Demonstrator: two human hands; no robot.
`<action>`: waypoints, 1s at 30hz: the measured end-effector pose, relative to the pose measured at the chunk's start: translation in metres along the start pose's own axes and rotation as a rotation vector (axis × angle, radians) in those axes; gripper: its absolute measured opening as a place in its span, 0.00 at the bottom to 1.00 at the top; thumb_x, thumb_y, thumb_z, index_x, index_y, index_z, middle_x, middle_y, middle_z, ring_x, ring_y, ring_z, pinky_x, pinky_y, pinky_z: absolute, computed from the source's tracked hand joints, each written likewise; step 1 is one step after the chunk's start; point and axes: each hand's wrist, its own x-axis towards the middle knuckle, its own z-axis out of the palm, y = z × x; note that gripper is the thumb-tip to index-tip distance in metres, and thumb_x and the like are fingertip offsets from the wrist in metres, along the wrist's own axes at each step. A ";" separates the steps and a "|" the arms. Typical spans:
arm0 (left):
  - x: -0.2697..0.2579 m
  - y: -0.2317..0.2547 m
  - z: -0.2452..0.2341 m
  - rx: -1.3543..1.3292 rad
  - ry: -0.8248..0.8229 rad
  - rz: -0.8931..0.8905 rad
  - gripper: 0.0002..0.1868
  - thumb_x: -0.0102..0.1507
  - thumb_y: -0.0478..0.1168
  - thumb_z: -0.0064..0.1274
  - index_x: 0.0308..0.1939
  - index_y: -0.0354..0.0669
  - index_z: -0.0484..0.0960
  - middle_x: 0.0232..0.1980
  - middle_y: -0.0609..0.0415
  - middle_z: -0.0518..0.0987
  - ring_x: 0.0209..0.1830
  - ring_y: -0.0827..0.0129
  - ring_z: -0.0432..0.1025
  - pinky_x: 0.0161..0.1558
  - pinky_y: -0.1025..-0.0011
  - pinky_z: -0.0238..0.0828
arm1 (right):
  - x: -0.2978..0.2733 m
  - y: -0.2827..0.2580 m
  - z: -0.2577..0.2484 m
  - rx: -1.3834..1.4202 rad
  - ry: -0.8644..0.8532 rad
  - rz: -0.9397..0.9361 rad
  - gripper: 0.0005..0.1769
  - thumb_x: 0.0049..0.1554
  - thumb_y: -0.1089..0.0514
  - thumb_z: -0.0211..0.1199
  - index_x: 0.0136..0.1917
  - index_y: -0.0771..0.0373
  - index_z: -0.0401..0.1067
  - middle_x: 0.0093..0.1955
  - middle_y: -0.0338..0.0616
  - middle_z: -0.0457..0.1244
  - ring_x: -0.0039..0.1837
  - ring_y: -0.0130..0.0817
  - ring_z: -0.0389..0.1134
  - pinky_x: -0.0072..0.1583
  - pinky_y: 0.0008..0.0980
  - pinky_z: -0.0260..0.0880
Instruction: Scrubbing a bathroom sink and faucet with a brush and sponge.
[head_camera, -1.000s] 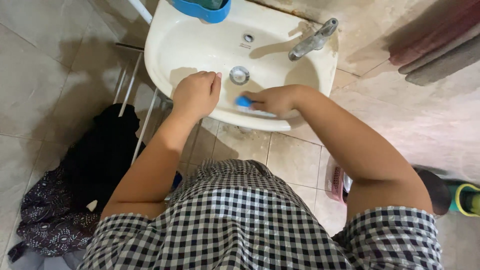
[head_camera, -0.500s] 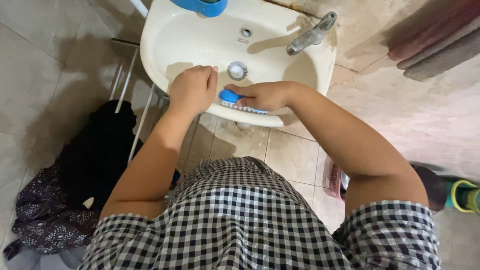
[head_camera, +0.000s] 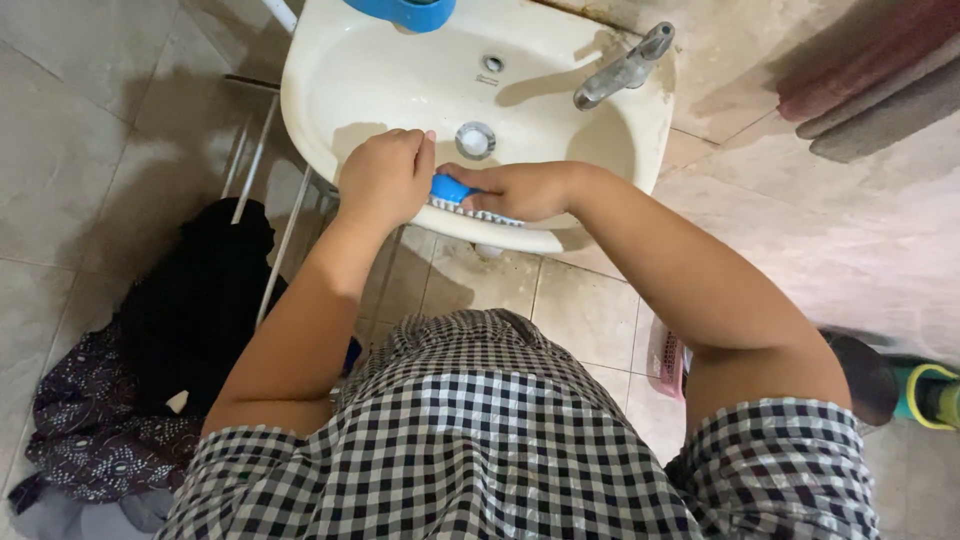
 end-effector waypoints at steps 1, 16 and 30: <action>0.000 0.000 0.001 0.002 0.000 -0.003 0.20 0.72 0.45 0.44 0.33 0.38 0.82 0.35 0.43 0.81 0.35 0.44 0.75 0.37 0.49 0.72 | -0.003 0.000 -0.005 0.000 -0.003 -0.003 0.39 0.65 0.40 0.45 0.84 0.46 0.37 0.78 0.50 0.56 0.75 0.46 0.60 0.71 0.42 0.56; 0.000 -0.002 0.001 0.027 -0.006 0.007 0.20 0.72 0.45 0.44 0.33 0.38 0.83 0.36 0.42 0.81 0.36 0.44 0.76 0.38 0.49 0.72 | -0.001 0.008 -0.009 -0.108 -0.081 0.120 0.38 0.66 0.42 0.45 0.85 0.42 0.36 0.78 0.50 0.56 0.75 0.46 0.61 0.72 0.42 0.57; 0.000 0.003 -0.003 -0.013 -0.035 -0.010 0.21 0.73 0.45 0.43 0.32 0.37 0.82 0.36 0.43 0.81 0.35 0.44 0.75 0.38 0.50 0.72 | -0.007 0.013 -0.007 -0.238 -0.137 0.406 0.37 0.69 0.47 0.42 0.87 0.47 0.34 0.72 0.60 0.61 0.67 0.54 0.66 0.68 0.47 0.61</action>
